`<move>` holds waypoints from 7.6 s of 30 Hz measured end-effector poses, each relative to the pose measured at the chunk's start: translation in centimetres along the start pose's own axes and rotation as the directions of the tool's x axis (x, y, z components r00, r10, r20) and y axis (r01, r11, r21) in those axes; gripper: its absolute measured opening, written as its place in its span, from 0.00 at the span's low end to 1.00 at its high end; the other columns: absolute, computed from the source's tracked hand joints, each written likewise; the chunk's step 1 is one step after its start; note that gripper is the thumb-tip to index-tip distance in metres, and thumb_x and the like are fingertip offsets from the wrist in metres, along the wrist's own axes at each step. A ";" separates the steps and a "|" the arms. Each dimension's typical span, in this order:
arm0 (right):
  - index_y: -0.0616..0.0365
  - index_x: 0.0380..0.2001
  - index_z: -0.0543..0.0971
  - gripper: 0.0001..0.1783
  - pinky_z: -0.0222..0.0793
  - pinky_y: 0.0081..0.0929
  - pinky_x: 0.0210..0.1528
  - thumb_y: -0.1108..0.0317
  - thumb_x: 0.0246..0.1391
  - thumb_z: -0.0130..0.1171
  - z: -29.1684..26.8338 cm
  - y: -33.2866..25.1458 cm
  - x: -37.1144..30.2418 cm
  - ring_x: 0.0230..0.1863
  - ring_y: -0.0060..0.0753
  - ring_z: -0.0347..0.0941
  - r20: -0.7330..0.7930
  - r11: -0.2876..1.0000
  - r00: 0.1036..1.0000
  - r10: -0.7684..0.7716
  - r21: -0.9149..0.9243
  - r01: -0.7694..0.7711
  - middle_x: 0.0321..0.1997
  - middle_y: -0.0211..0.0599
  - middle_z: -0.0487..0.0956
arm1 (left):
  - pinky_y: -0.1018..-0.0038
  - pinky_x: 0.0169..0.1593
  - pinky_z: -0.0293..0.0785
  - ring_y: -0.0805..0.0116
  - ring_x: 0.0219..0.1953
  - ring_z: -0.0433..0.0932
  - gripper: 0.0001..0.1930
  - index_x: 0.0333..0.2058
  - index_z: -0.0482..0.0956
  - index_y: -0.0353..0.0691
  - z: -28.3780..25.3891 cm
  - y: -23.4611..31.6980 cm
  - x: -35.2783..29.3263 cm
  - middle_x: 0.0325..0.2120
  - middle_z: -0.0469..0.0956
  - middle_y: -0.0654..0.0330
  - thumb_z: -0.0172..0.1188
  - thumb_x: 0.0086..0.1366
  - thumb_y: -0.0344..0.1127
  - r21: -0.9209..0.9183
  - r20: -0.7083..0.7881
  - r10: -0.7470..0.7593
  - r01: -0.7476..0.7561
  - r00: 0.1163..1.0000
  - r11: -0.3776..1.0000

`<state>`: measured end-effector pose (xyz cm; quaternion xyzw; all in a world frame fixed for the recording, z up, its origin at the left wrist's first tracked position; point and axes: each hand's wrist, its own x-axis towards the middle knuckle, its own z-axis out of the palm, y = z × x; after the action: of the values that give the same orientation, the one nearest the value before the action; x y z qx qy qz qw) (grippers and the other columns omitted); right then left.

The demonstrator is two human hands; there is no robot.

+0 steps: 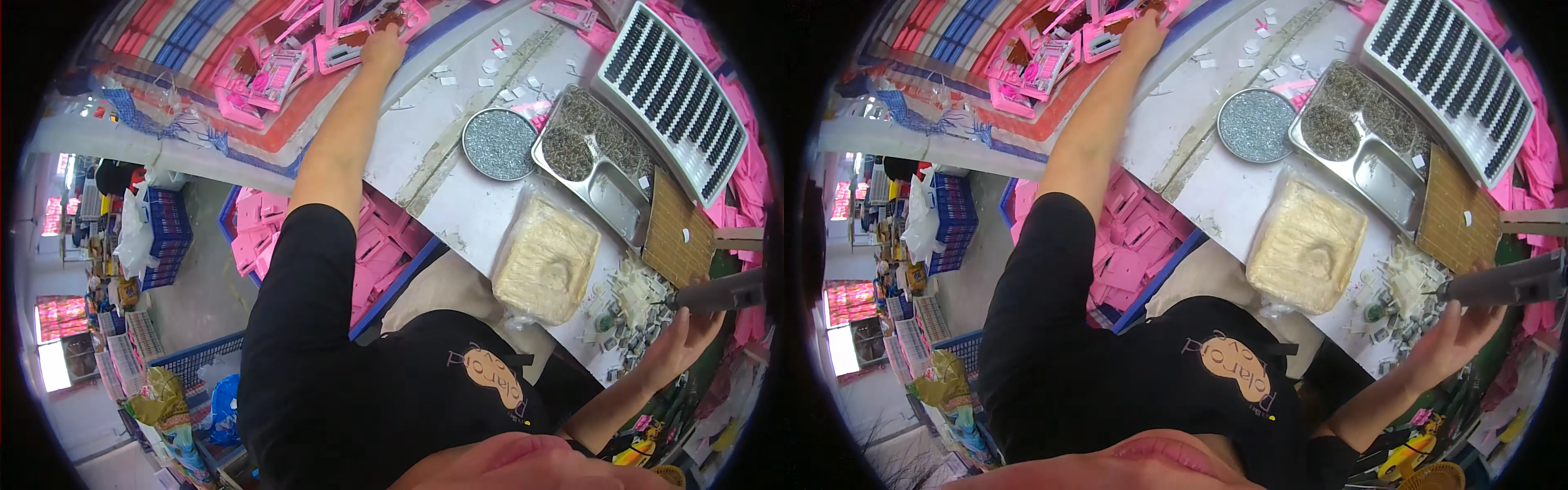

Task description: Assembling and soldering internal components of a pink plastic electronic device housing.

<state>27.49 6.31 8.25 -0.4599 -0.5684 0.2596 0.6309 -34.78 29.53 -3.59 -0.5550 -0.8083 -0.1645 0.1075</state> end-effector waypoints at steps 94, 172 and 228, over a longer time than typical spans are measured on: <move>0.53 0.44 0.86 0.12 0.67 0.38 0.39 0.69 0.55 0.67 5.8 6.4 -1.6 0.31 0.41 0.72 0.836 0.773 0.548 0.028 -0.366 0.519 0.26 0.33 0.77 | 0.61 0.52 0.66 0.69 0.38 0.78 0.12 0.39 0.86 0.54 -7.5 23.2 -31.7 0.32 0.78 0.69 0.67 0.54 0.40 -0.497 -0.281 0.768 -0.772 0.576 0.397; 0.52 0.37 0.86 0.14 0.66 0.37 0.49 0.68 0.43 0.70 2.8 0.6 -11.0 0.56 0.44 0.70 0.812 0.427 0.583 -0.002 -0.527 0.735 0.62 0.29 0.79 | 0.62 0.51 0.72 0.60 0.40 0.79 0.15 0.43 0.86 0.47 -11.9 19.5 -39.0 0.35 0.81 0.64 0.72 0.55 0.28 -0.830 -0.174 0.801 -0.523 0.573 0.195; 0.54 0.29 0.82 0.04 0.72 0.40 0.44 0.67 0.49 0.64 6.0 21.0 25.8 0.39 0.48 0.74 0.689 0.221 0.634 -0.351 -0.597 0.772 0.30 0.39 0.78 | 0.65 0.34 0.72 0.57 0.33 0.77 0.10 0.38 0.84 0.44 -11.2 15.5 -32.9 0.29 0.74 0.58 0.72 0.57 0.29 -0.916 0.118 0.885 -0.295 0.450 0.272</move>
<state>31.49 39.27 1.84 -0.3954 -0.8616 -0.2280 0.2220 -8.56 1.93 -2.73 -0.8337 -0.3231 -0.2521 -0.3702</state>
